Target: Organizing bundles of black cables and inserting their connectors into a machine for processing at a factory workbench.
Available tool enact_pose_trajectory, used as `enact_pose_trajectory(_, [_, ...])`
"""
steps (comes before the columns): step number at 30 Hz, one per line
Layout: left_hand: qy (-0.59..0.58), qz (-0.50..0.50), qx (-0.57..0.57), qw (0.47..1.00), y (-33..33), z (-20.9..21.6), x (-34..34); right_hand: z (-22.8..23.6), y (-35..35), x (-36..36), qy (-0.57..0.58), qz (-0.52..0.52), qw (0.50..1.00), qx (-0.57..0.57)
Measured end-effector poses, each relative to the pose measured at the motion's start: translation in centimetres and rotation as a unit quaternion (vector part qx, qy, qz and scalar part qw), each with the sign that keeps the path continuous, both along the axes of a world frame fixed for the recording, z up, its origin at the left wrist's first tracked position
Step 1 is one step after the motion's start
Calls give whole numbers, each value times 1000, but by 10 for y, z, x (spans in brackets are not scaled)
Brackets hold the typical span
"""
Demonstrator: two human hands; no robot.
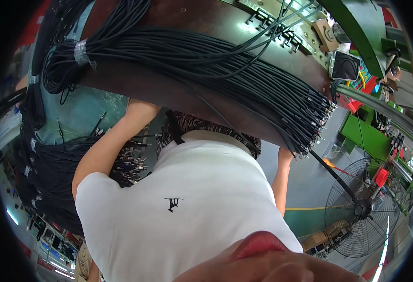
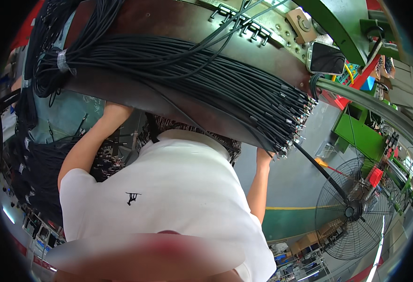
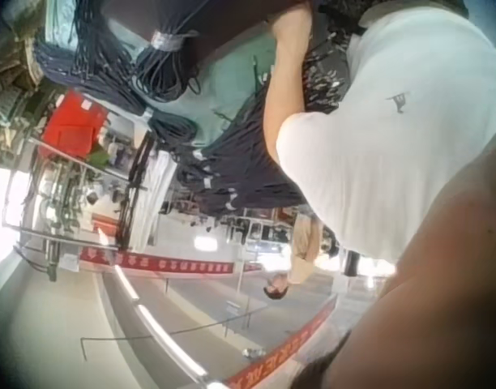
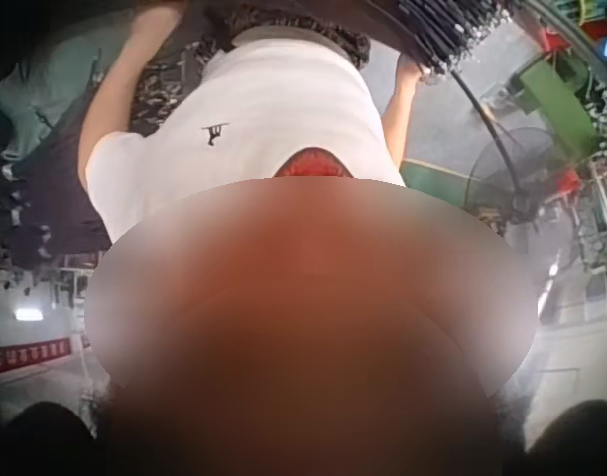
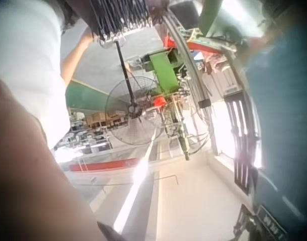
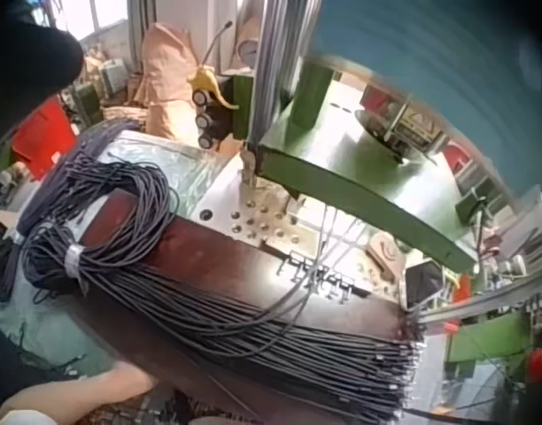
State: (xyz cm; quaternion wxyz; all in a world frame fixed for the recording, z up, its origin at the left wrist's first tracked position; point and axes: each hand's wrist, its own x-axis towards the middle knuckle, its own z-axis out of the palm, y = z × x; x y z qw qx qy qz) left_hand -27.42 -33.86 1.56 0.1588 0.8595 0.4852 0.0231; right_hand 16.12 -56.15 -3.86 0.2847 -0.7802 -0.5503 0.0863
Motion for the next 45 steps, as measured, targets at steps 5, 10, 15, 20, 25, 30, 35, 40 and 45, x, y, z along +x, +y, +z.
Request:
enact_pose_trajectory(5, [50, 7, -55, 997, 5, 0, 5, -16, -9, 6, -30, 8, 999, 18])
enact_pose_trajectory(10, [44, -109, 60, 991, -14, 32, 17, 6, -23, 40, 63, 12, 998, 4])
enact_pose_trajectory(15, [-97, -360, 199, 906, 0, 102, 40, 116, 50, 74, 68, -158, 960, 223])
enact_pose_trajectory(20, [-68, -385, 354, 850, 44, 101, 133, 153, 228, -2, -205, 241, 934, 165])
enact_pose_trajectory(25, [-103, -415, 326, 843, 18, 71, 201, 124, 301, -33, -279, 299, 897, 166])
enact_pose_trajectory(30, [-146, -387, 318, 853, 19, 71, 199, 126, 270, 4, -217, 308, 924, 56])
enact_pose_trajectory(35, [-272, -314, 136, 900, 30, 84, 211, 130, 266, 5, 2, 182, 980, 83])
enact_pose_trajectory(40, [-301, -289, 68, 906, 39, 103, 212, 143, 256, -13, -162, 205, 952, 159])
enact_pose_trajectory(45, [-220, -274, -95, 931, 22, 130, 226, 145, 278, -26, -151, 85, 984, -34])
